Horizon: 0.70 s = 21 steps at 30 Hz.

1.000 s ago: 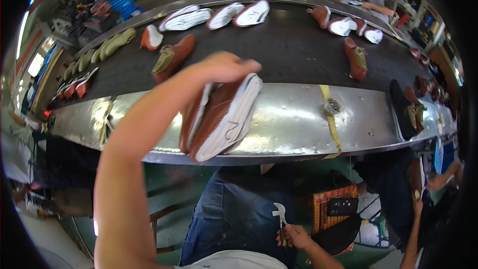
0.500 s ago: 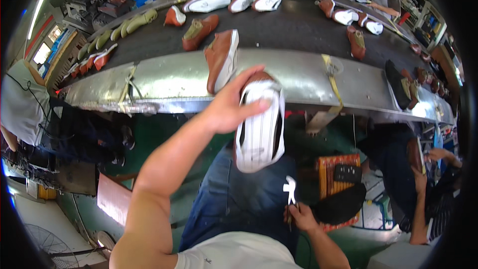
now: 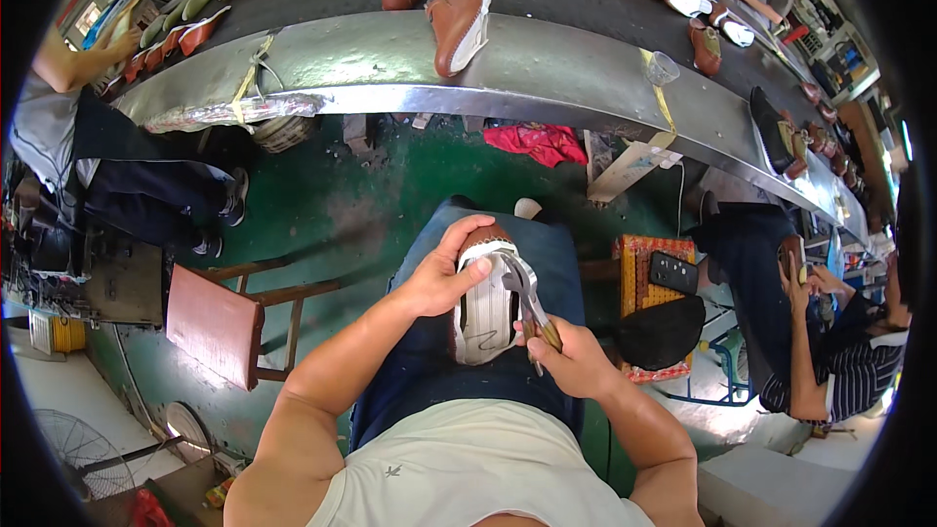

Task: Using pliers and a hammer to pull and secure shoe uppers to the lasting board on an assembly line.

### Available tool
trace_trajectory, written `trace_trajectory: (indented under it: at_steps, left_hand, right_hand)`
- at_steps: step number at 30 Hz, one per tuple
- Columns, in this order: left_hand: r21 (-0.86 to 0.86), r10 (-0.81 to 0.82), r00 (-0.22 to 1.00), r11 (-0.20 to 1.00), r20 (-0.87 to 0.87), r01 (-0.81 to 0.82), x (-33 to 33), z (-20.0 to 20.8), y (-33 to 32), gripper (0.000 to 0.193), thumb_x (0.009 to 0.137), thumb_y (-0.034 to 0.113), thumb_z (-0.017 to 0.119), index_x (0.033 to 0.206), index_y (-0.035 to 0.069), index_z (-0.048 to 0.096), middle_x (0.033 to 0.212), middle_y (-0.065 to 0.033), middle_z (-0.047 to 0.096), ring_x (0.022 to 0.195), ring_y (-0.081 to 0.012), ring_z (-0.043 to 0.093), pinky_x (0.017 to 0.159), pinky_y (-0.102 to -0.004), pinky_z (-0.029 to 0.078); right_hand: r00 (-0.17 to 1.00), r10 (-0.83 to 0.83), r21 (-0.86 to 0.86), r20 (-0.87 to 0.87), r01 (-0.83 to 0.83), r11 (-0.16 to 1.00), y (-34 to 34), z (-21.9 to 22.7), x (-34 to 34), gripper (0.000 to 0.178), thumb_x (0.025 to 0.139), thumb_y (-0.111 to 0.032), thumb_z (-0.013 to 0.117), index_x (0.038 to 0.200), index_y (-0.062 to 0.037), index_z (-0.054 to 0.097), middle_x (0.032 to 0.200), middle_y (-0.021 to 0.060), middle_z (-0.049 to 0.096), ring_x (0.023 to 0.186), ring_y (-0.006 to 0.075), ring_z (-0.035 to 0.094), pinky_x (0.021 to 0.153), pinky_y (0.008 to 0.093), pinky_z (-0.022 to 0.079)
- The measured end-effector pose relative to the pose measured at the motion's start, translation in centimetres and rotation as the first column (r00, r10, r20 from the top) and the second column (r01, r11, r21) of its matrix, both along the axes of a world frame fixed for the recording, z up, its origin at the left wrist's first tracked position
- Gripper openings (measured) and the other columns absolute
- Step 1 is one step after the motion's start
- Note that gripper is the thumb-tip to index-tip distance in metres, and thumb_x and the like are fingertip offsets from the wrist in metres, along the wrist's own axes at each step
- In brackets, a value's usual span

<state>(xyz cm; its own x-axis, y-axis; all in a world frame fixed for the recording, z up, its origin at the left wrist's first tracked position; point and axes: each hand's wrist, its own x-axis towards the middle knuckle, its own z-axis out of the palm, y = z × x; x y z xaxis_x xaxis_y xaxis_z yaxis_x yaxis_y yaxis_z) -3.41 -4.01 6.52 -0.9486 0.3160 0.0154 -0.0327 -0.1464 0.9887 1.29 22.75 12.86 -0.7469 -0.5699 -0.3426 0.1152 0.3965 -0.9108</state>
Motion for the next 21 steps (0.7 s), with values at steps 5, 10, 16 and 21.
trace_trajectory:
  at_steps: [5, 10, 16, 21]
  left_hand:
    - [-0.033, -0.005, 1.000, 0.999, -0.029, 0.004, 0.1, -0.2, -0.7, 0.057, 0.105, 0.034, 0.058, 0.153, 0.013, 0.035, 0.140, -0.0101, 0.051, 0.132, -0.0206, 0.047, 0.113, -0.0364, 0.036]
    - [-0.395, 0.065, 0.969, 0.905, -0.237, -0.158, -0.9, -0.9, -1.5, 0.054, 0.105, 0.030, 0.058, 0.150, 0.007, 0.040, 0.150, -0.0141, 0.045, 0.139, -0.0229, 0.044, 0.117, -0.0369, 0.032]
    - [-0.135, 0.053, 0.999, 0.989, -0.005, -0.054, -3.2, -3.6, -2.0, 0.048, 0.100, 0.017, 0.065, 0.145, 0.008, 0.048, 0.145, -0.0114, 0.050, 0.135, -0.0213, 0.049, 0.113, -0.0340, 0.039]
    - [-0.023, 0.067, 0.998, 0.998, 0.011, -0.067, -3.9, -5.1, -2.1, 0.045, 0.097, 0.005, 0.065, 0.141, 0.007, 0.053, 0.145, -0.0083, 0.050, 0.135, -0.0201, 0.048, 0.113, -0.0336, 0.038]
  right_hand:
    - [0.982, -0.033, -0.194, 0.187, 0.070, 0.978, -0.8, 0.0, -1.4, 0.028, 0.103, -0.023, 0.058, 0.118, 0.0001, 0.062, 0.092, 0.0069, 0.070, 0.084, 0.0128, 0.065, 0.076, 0.0306, 0.052]
    - [0.966, 0.075, -0.067, 0.247, -0.060, 0.996, -0.8, 0.8, -5.1, 0.022, 0.104, -0.022, 0.056, 0.104, -0.0010, 0.061, 0.081, 0.0045, 0.067, 0.069, 0.0126, 0.063, 0.066, 0.0300, 0.053]
    - [0.980, -0.071, -0.015, -0.185, 0.070, 0.997, -2.5, -8.3, -5.6, 0.022, 0.100, -0.021, 0.061, 0.100, 0.0011, 0.063, 0.073, 0.0077, 0.068, 0.065, 0.0166, 0.067, 0.065, 0.0309, 0.053]
    - [0.955, -0.141, -0.030, -0.262, 0.138, 0.990, -2.8, -10.3, -5.7, 0.025, 0.099, -0.023, 0.064, 0.106, 0.0016, 0.066, 0.077, 0.0125, 0.071, 0.068, 0.0254, 0.070, 0.067, 0.0363, 0.054]
